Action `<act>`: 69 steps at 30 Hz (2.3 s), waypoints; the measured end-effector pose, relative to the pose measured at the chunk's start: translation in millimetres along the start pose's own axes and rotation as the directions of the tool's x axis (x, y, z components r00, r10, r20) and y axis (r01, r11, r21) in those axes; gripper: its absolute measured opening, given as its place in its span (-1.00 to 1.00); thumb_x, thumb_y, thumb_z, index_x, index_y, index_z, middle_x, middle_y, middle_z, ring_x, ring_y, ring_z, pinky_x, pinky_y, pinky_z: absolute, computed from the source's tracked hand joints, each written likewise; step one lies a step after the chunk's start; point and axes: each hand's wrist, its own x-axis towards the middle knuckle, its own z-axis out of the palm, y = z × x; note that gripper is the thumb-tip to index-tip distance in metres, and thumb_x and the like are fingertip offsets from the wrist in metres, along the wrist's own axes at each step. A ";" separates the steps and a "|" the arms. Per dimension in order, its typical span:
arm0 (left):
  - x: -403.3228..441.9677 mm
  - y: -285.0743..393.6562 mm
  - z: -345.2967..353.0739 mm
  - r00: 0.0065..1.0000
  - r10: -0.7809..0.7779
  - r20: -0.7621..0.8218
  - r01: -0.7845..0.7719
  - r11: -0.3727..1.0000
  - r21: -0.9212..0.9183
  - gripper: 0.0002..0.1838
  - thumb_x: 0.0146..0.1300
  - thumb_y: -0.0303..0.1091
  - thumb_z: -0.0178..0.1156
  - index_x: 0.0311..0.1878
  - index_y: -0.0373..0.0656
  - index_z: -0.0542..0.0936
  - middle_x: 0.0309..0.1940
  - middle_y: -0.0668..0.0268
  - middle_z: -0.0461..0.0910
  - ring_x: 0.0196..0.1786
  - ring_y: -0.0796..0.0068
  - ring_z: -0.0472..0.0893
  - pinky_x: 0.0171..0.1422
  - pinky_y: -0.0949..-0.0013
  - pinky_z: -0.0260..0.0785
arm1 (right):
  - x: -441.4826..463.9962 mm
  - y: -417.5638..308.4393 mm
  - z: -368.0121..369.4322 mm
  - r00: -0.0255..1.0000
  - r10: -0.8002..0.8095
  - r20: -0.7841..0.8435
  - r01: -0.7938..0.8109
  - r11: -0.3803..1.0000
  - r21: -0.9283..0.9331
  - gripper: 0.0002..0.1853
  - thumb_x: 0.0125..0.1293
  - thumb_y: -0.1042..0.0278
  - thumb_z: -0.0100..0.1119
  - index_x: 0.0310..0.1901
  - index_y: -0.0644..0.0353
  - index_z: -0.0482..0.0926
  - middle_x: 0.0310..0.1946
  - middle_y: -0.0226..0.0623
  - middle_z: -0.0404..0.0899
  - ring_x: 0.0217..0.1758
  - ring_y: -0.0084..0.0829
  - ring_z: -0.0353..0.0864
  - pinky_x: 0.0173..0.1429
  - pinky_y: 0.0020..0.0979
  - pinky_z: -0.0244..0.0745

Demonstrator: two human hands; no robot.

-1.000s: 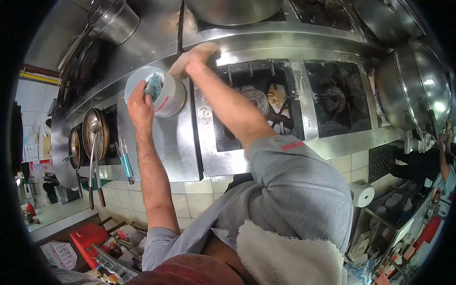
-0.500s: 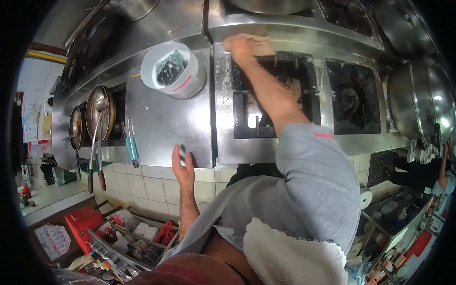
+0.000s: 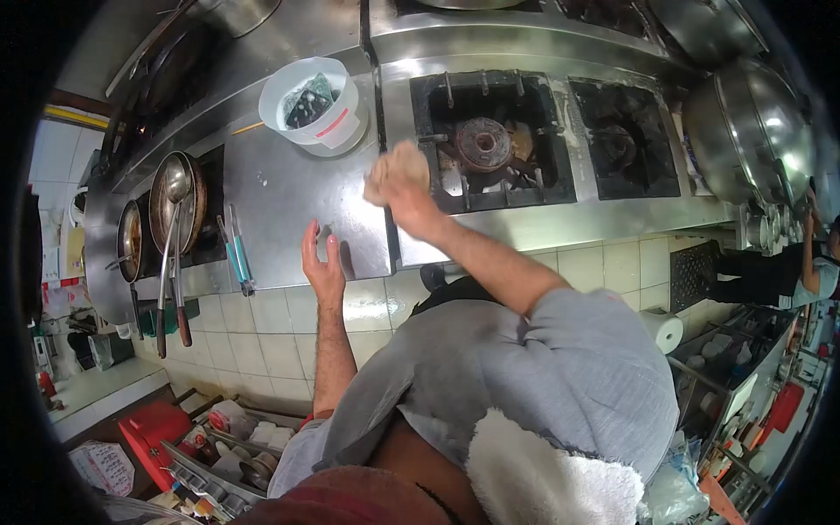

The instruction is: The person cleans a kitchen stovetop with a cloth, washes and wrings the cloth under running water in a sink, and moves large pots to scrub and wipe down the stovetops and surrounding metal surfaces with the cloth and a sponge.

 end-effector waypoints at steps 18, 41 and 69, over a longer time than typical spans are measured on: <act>-11.7 -18.6 33.9 0.991 -0.122 -0.052 0.104 0.956 -0.275 -0.59 0.31 -0.44 0.07 0.20 -0.32 0.34 0.08 0.14 0.45 0.04 0.39 0.48 0.16 0.36 0.31 | -55.7 -29.1 -37.1 0.985 -0.172 0.011 0.167 0.933 -0.318 -0.57 0.17 0.42 -0.04 0.12 0.24 0.34 0.08 -0.08 0.35 0.12 -0.14 0.37 -0.01 -0.22 0.33; -69.0 36.4 158.7 0.911 -0.058 -0.408 0.184 0.943 0.278 -0.50 0.26 -0.26 0.16 0.18 -0.33 0.33 0.07 0.01 0.29 0.11 0.14 0.37 0.20 0.19 0.25 | 7.6 342.8 -234.3 0.797 0.511 -0.322 -0.603 0.702 -0.378 -0.81 0.21 0.42 -0.08 -0.24 0.24 0.53 -0.02 -0.07 0.41 0.15 -0.03 0.34 0.15 -0.14 0.36; -65.4 42.3 186.8 0.875 -0.053 -0.481 0.428 0.550 0.717 -0.46 0.27 0.08 0.02 0.10 -0.19 0.44 0.07 0.06 0.39 0.11 0.04 0.36 0.17 0.01 0.19 | -66.8 459.0 -376.9 0.949 0.312 0.044 -0.293 0.924 -0.245 -0.73 0.23 0.29 -0.08 -0.18 0.22 0.56 -0.12 -0.06 0.53 0.01 -0.11 0.46 0.18 -0.22 0.31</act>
